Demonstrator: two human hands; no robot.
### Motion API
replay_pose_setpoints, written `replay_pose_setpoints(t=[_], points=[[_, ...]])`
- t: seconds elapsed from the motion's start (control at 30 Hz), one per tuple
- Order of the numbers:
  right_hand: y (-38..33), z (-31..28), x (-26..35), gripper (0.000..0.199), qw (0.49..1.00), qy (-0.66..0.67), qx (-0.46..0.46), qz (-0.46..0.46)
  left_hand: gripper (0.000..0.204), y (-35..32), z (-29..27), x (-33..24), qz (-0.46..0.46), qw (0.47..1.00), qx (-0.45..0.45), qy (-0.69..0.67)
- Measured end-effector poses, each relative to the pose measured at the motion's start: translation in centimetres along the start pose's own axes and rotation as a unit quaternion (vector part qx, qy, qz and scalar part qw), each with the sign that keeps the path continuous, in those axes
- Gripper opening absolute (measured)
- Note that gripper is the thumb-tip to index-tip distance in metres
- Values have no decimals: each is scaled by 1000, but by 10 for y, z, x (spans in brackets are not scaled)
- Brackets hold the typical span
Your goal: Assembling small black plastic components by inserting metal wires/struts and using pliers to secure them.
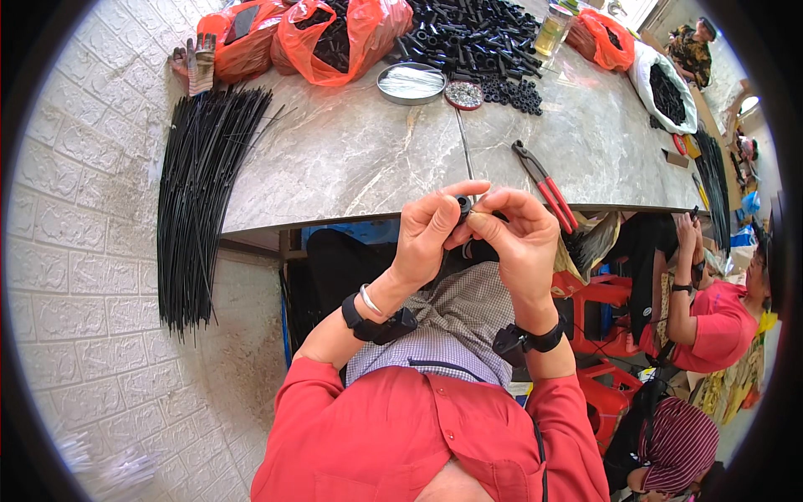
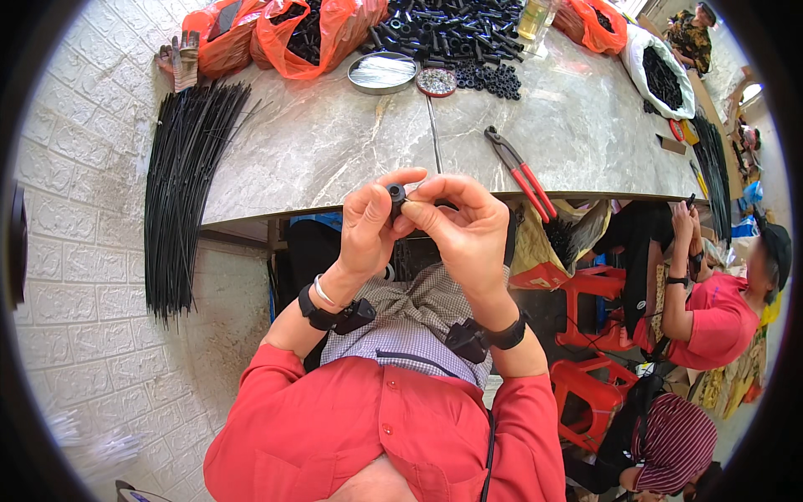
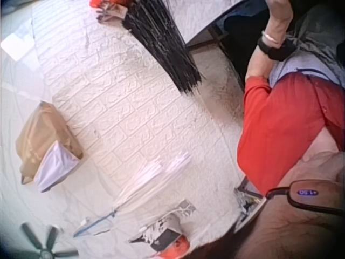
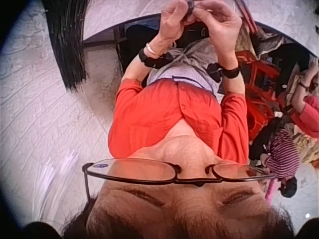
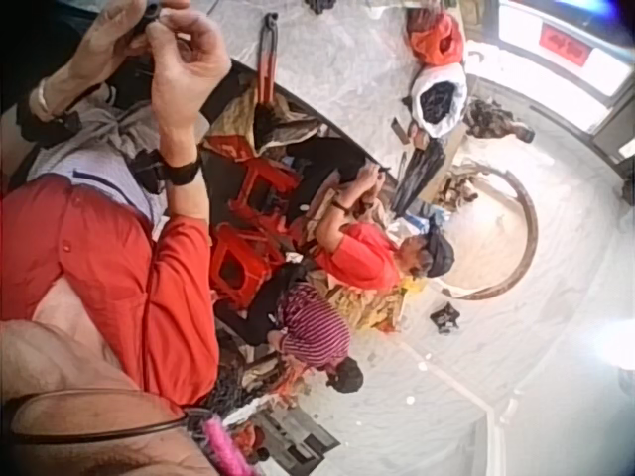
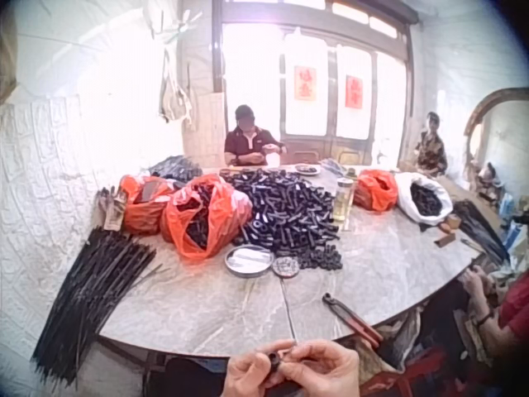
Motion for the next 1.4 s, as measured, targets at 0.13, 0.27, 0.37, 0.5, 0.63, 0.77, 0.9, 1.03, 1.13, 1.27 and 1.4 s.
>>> replay_pose_setpoints(t=[0.13,0.27,0.37,0.5,0.63,0.77,0.9,1.03,1.13,1.27,1.4], points=[[-3,1,10,23,998,-44,-18,-28,45,1,3,-7,38,999,-8,-1],[-2,1,9,26,1000,-5,-15,-20,47,1,3,-5,22,1000,-7,-20],[2,-2,4,28,1000,7,-8,-10,47,1,3,-6,19,999,-13,-34],[6,-7,-7,26,999,17,2,29,49,2,4,-5,17,999,7,-46],[5,-6,-3,21,1000,9,1,26,49,0,8,-4,8,999,11,-47],[6,-4,-7,16,999,1,4,46,52,-1,3,-2,-6,1000,-12,-10],[7,2,-12,16,998,38,4,51,56,-4,-2,-6,11,1000,-14,-14],[3,0,-14,14,999,28,-4,44,58,-5,0,-3,-15,999,-30,-19],[3,-2,-12,13,999,30,-6,36,56,-2,-1,1,-14,1000,-4,-9],[4,2,-12,12,999,33,0,42,54,2,-5,4,-26,999,-28,13],[8,5,-13,12,998,37,25,46,53,5,-8,5,-22,999,-24,9]])
Point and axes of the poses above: each hand's wrist, its own y-axis towards the middle knuckle, its own z-axis out of the palm, x = y × z, the point moved 9 cm from there along y, towards the middle knuckle, and after that the axes turned 6 degrees about -x, right-handed, at the moved point
